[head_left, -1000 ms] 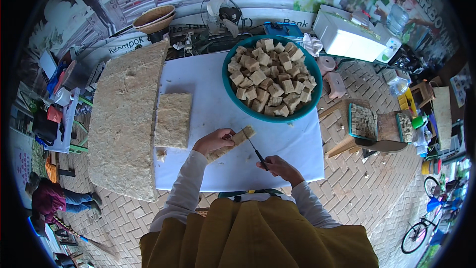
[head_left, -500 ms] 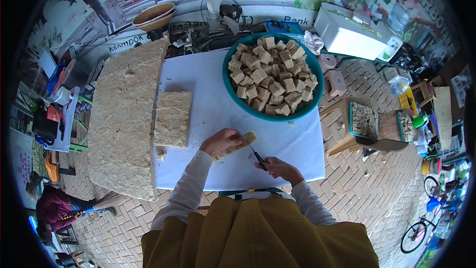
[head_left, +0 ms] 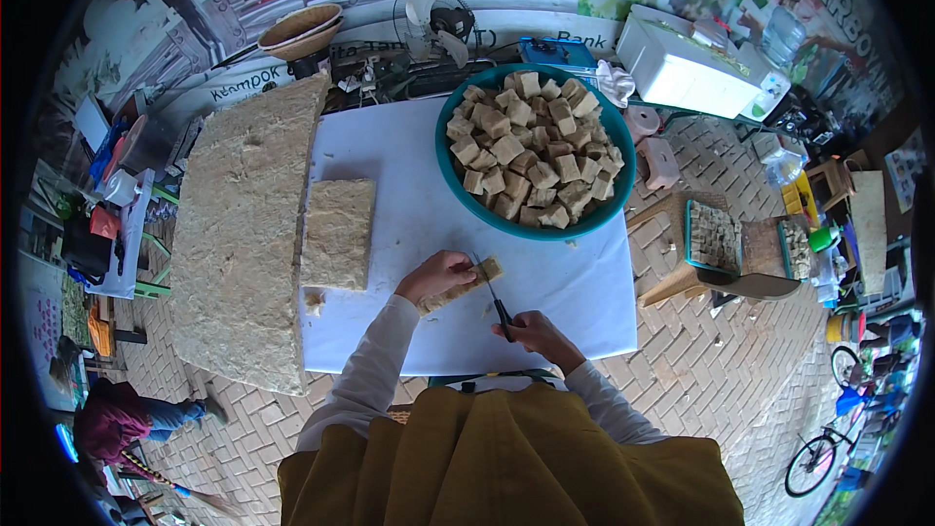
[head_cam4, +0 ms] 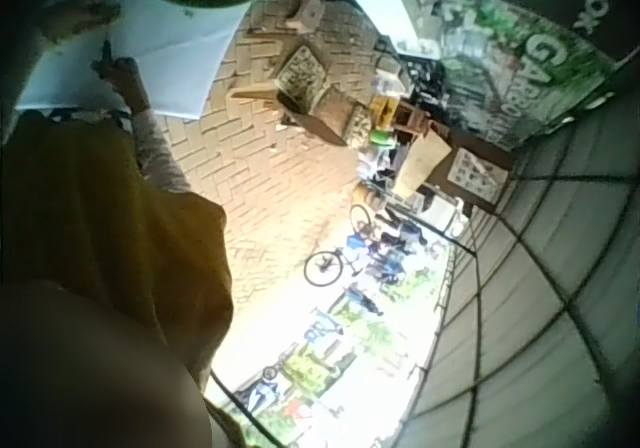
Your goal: Cutting blocks of tempeh into small cubes on a processing table.
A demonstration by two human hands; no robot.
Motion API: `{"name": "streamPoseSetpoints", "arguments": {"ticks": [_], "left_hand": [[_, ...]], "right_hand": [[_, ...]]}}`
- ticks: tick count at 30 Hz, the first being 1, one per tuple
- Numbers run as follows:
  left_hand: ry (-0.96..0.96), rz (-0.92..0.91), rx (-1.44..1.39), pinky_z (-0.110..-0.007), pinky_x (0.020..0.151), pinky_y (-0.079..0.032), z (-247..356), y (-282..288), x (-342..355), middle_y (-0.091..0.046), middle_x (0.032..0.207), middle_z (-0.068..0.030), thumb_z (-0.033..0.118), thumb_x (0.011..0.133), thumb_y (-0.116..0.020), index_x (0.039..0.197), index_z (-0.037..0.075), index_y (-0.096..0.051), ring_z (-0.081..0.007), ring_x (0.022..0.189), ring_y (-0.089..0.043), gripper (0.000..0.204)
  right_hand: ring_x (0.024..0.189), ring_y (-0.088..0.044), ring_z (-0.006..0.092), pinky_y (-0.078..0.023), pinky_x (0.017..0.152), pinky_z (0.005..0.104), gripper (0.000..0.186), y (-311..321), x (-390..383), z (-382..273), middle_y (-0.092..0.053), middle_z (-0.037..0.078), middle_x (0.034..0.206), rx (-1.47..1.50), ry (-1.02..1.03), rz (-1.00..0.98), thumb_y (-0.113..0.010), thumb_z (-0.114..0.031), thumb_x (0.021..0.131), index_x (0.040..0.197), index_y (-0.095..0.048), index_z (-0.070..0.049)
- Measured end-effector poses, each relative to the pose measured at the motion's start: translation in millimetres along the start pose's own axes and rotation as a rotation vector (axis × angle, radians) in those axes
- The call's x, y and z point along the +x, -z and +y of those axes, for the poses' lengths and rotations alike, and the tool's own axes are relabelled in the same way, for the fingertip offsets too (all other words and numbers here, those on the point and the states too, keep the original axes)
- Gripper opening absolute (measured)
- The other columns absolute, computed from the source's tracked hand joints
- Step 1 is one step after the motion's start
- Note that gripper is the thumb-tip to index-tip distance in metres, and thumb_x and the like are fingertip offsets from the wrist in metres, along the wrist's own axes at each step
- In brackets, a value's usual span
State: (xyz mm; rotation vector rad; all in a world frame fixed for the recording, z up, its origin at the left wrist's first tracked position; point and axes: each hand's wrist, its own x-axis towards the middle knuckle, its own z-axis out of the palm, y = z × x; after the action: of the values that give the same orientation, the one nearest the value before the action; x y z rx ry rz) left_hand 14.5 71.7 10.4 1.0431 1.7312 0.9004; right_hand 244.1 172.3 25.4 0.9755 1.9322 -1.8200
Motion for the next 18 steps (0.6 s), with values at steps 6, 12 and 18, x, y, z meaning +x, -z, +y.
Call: {"name": "streamPoseSetpoints", "arguments": {"ticks": [6, 12, 18], "left_hand": [[-0.027, -0.099, 0.01, -0.028, 0.075, -0.043, 9, -5, 0, -0.064, 0.084, -0.0074, 0.018, 0.081, -0.064, 0.091, -0.001, -0.062, -0.0144, 0.079, -0.057, 0.022], [0.016, -0.068, -0.057, -0.028, 0.073, -0.043, 4, -3, 1, -0.064, 0.083, -0.0066, 0.019, 0.081, -0.064, 0.09, -0.002, -0.062, -0.0136, 0.077, -0.056, 0.023], [0.002, -0.017, 0.016, -0.029, 0.068, -0.045, -2, -5, 9, -0.065, 0.079, -0.012, 0.021, 0.079, -0.065, 0.089, -0.003, -0.063, -0.0183, 0.072, -0.059, 0.026]], "right_hand": [[0.046, -0.037, 0.0059, -0.029, 0.041, 0.0203, 0.052, 5, 3, -4, -0.039, -0.004, 0.057, 0.055, -0.041, -0.069, -0.071, -0.056, 0.067, 0.068, -0.047, -0.009], [0.044, -0.037, 0.0068, -0.029, 0.041, 0.0212, 0.056, 6, 0, -11, -0.039, -0.003, 0.055, 0.005, -0.034, -0.035, -0.068, -0.061, 0.066, 0.065, -0.048, -0.008], [0.042, -0.038, 0.008, -0.029, 0.039, 0.0224, 0.057, 4, -2, -13, -0.042, -0.001, 0.051, -0.021, -0.022, 0.057, -0.068, -0.06, 0.067, 0.059, -0.05, -0.006]]}}
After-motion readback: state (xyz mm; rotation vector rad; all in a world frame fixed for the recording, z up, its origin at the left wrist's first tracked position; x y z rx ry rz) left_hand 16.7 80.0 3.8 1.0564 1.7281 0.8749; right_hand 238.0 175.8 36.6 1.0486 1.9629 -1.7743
